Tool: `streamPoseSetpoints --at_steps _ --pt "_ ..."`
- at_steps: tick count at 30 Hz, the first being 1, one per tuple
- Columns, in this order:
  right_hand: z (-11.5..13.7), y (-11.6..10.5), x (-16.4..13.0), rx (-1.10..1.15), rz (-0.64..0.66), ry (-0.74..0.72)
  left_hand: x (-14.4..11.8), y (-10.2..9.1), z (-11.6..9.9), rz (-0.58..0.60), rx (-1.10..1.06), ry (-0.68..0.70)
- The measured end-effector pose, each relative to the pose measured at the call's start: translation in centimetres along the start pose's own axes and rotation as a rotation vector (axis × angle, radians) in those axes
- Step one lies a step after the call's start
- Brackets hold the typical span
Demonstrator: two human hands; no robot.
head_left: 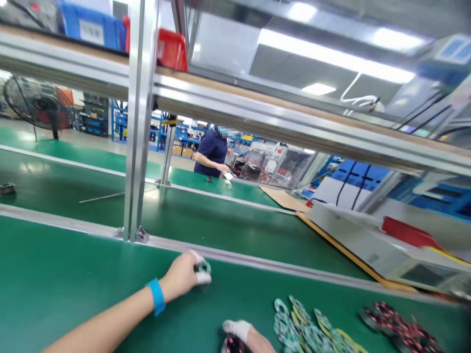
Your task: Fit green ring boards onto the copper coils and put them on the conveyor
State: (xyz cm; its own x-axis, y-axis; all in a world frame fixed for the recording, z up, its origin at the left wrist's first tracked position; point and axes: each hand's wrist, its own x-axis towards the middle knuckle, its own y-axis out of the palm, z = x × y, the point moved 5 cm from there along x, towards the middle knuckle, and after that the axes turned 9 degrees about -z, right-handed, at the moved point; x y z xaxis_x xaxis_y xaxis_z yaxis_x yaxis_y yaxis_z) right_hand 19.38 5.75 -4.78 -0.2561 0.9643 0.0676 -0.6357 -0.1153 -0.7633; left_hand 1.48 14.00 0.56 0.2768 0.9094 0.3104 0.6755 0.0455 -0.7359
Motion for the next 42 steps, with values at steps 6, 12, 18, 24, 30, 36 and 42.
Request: streamPoseSetpoints --at_steps 6,12,18,24,30,36,42 --pt "0.4 -0.1 -0.4 -0.020 -0.162 -0.004 7.0 -6.6 7.1 -0.263 0.130 -0.272" --pt "1.5 -1.5 -2.9 0.020 -0.343 0.031 3.0 -1.9 4.0 -0.094 -0.009 -0.115" --pt "3.7 -2.1 -2.8 -0.089 -0.414 -0.075 -5.1 3.5 -3.9 0.427 -0.350 0.203" --pt "5.4 -2.2 -3.5 -0.268 -0.469 -0.349 -5.6 3.6 -5.1 0.394 -0.303 0.247" --pt "6.3 -3.2 -4.4 -0.264 -0.539 -0.563 -5.6 3.2 -5.3 0.349 -0.147 0.401" --pt "8.4 -1.5 -5.5 -0.455 -0.386 -0.736 -5.7 2.9 -5.3 0.295 0.031 0.377" --pt "7.2 -3.5 -4.4 -0.330 -0.450 -0.536 -5.8 3.5 -4.7 0.293 0.017 0.334"
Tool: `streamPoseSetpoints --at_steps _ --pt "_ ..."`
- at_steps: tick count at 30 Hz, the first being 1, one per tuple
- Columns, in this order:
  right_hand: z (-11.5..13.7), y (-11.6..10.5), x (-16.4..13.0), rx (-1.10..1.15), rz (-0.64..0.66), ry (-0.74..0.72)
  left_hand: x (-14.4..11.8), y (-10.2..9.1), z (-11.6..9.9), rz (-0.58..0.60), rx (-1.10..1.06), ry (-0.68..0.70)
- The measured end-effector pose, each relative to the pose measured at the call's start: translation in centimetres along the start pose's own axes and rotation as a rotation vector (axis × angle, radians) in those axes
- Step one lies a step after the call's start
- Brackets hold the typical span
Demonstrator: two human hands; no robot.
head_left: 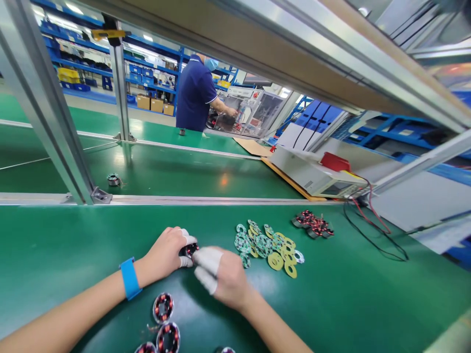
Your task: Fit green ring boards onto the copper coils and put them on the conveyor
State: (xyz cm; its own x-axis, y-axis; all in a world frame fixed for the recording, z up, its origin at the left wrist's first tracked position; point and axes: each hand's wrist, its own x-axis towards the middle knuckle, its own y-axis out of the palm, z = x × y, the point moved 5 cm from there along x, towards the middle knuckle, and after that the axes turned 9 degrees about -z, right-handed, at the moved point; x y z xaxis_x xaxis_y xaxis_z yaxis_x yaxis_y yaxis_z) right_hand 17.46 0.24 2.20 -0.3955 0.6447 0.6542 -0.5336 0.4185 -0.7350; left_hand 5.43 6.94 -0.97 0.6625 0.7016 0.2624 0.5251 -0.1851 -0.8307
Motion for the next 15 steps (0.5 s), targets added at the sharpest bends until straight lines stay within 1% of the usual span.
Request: streamPoseSetpoints --at_steps 1,2,3,4,6,7,8,10,12,14,15 --pt "-2.2 -0.7 0.1 -0.069 -0.043 0.151 0.0 0.1 0.1 0.002 -0.025 -0.001" --pt "-4.8 -1.5 -0.1 -0.184 -0.081 0.345 0.0 0.3 0.1 0.004 -0.053 -0.002" --pt "-7.2 -2.3 -0.4 -0.289 -0.070 0.500 0.0 0.3 0.2 0.005 -0.082 -0.004" --pt "-9.5 -2.7 -0.9 -0.357 -0.010 0.613 0.0 0.3 0.2 0.008 -0.113 -0.005" --pt "-12.6 -3.7 -1.5 -0.382 0.028 0.690 0.0 0.2 0.3 0.028 -0.181 -0.011" --pt "-13.6 -4.1 -1.8 -0.376 0.048 0.709 -0.1 0.0 0.3 0.043 -0.218 -0.018" --pt "-14.2 -4.4 -2.0 -0.361 0.053 0.714 -0.1 -0.4 0.3 0.054 -0.255 -0.031" --pt "-14.0 -4.7 -2.0 -0.327 0.047 0.722 0.1 -1.3 0.4 0.038 -0.321 -0.079" --pt "-12.5 -4.6 -1.6 -0.268 0.022 0.718 0.3 -2.5 0.4 -0.036 -0.375 -0.151" --pt "-10.2 -3.7 -0.9 -0.178 0.012 0.705 0.6 -3.4 0.2 -0.134 -0.415 -0.205" --pt "-9.0 -3.0 -0.6 -0.103 0.008 0.709 0.7 -3.7 -0.1 -0.165 -0.438 -0.209"
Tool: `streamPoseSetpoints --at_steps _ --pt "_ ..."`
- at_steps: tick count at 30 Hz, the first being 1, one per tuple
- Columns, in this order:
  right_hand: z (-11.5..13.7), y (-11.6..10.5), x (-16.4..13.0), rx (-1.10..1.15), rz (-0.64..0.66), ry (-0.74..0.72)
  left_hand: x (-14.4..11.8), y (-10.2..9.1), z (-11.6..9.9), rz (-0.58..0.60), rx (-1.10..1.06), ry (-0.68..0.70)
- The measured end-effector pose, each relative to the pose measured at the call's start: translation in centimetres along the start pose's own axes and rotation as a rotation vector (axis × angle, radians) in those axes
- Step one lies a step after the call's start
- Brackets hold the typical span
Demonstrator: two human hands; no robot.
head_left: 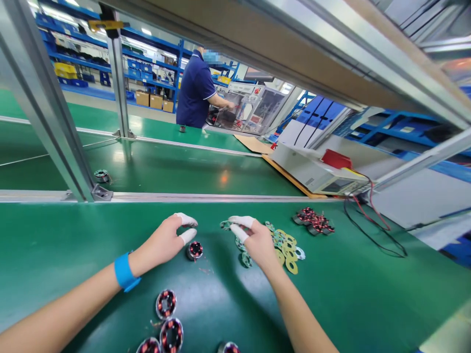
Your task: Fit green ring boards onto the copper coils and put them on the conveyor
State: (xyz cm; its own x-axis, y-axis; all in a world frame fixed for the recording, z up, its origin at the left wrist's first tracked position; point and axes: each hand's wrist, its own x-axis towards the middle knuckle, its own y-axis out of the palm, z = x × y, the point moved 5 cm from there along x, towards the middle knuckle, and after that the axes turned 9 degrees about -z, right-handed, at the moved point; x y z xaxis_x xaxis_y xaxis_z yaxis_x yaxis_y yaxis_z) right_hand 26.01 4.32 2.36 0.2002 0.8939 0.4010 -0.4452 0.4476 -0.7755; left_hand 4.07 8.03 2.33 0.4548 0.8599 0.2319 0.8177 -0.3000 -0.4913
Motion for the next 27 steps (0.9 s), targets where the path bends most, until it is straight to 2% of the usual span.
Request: streamPoseSetpoints --at_steps 1,4,6,10,13,15,17,20,22,24,27 --pt "1.2 0.7 -0.7 0.088 0.028 0.011 0.0 0.1 -0.4 -0.003 -0.027 0.009" --pt "3.9 2.4 -2.5 0.533 0.116 0.131 -0.3 1.0 -1.1 0.038 -0.088 0.027" --pt "5.2 2.7 -3.3 0.648 0.155 0.137 -0.4 1.3 -1.0 0.025 -0.102 -0.003" --pt "6.4 1.6 -3.6 0.472 0.155 -0.040 -0.5 1.7 -0.8 0.021 -0.129 -0.067" --pt "5.9 1.0 -3.3 0.257 0.104 -0.177 -0.5 1.8 -0.9 0.010 -0.048 -0.027" --pt "5.0 1.2 -3.0 0.093 0.101 -0.187 -0.5 1.5 -0.9 -0.037 0.125 0.028" --pt "3.8 1.7 -2.8 -0.091 0.159 -0.142 -0.4 1.3 -0.4 -0.050 0.289 0.044" --pt "2.7 2.2 -2.8 -0.259 0.258 -0.091 -0.3 1.4 1.0 0.019 0.307 -0.033" --pt "2.7 2.2 -2.8 -0.223 0.251 -0.076 -0.1 1.6 1.8 0.047 0.234 -0.088" --pt "3.0 2.1 -2.7 -0.065 0.197 -0.023 -0.1 2.0 2.5 0.076 0.140 -0.137" --pt "3.1 3.2 -3.0 0.292 0.216 0.183 -0.3 2.8 3.0 0.139 -0.022 -0.211"
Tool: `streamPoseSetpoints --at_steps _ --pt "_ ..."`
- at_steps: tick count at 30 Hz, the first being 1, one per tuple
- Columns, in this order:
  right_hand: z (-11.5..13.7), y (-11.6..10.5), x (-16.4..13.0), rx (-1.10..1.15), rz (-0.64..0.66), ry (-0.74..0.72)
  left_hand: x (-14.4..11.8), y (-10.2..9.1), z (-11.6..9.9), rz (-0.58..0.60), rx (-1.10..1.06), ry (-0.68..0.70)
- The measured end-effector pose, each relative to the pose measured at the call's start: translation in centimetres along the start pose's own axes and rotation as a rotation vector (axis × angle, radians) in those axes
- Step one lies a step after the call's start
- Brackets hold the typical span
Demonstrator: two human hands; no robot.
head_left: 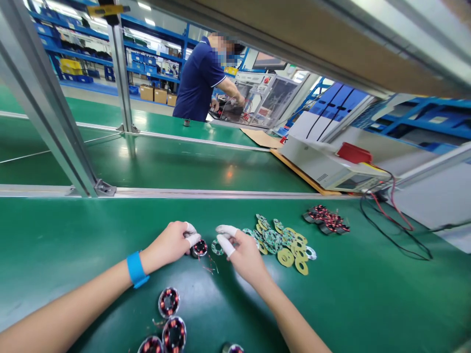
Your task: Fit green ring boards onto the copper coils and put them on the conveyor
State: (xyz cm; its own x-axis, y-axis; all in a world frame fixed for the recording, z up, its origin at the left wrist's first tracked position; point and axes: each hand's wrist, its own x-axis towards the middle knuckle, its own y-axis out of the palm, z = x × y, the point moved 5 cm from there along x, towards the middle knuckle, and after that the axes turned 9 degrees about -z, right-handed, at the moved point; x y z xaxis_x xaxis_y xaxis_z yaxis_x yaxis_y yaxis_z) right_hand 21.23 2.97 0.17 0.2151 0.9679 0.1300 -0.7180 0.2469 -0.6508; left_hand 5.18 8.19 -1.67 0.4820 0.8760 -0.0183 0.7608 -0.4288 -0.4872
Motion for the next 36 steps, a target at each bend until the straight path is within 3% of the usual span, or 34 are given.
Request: streamPoseSetpoints --at_steps 3,6,16,23,36 --pt "-0.4 2.1 -0.5 0.225 0.124 0.153 -0.2 0.6 0.1 0.030 -0.110 -0.032" --pt "-0.6 3.1 -0.8 0.276 0.173 0.179 -0.4 0.6 -0.2 0.021 -0.107 -0.006" --pt "-0.2 3.1 -1.0 0.253 0.189 0.282 -1.1 0.4 -1.7 -0.080 0.081 0.099" --pt "0.4 3.2 -1.3 0.161 0.131 0.157 -1.8 0.9 -1.7 -0.144 0.138 0.105" --pt "0.6 3.4 -2.0 0.087 -0.067 0.041 -1.4 2.8 2.5 -0.175 0.128 0.070"
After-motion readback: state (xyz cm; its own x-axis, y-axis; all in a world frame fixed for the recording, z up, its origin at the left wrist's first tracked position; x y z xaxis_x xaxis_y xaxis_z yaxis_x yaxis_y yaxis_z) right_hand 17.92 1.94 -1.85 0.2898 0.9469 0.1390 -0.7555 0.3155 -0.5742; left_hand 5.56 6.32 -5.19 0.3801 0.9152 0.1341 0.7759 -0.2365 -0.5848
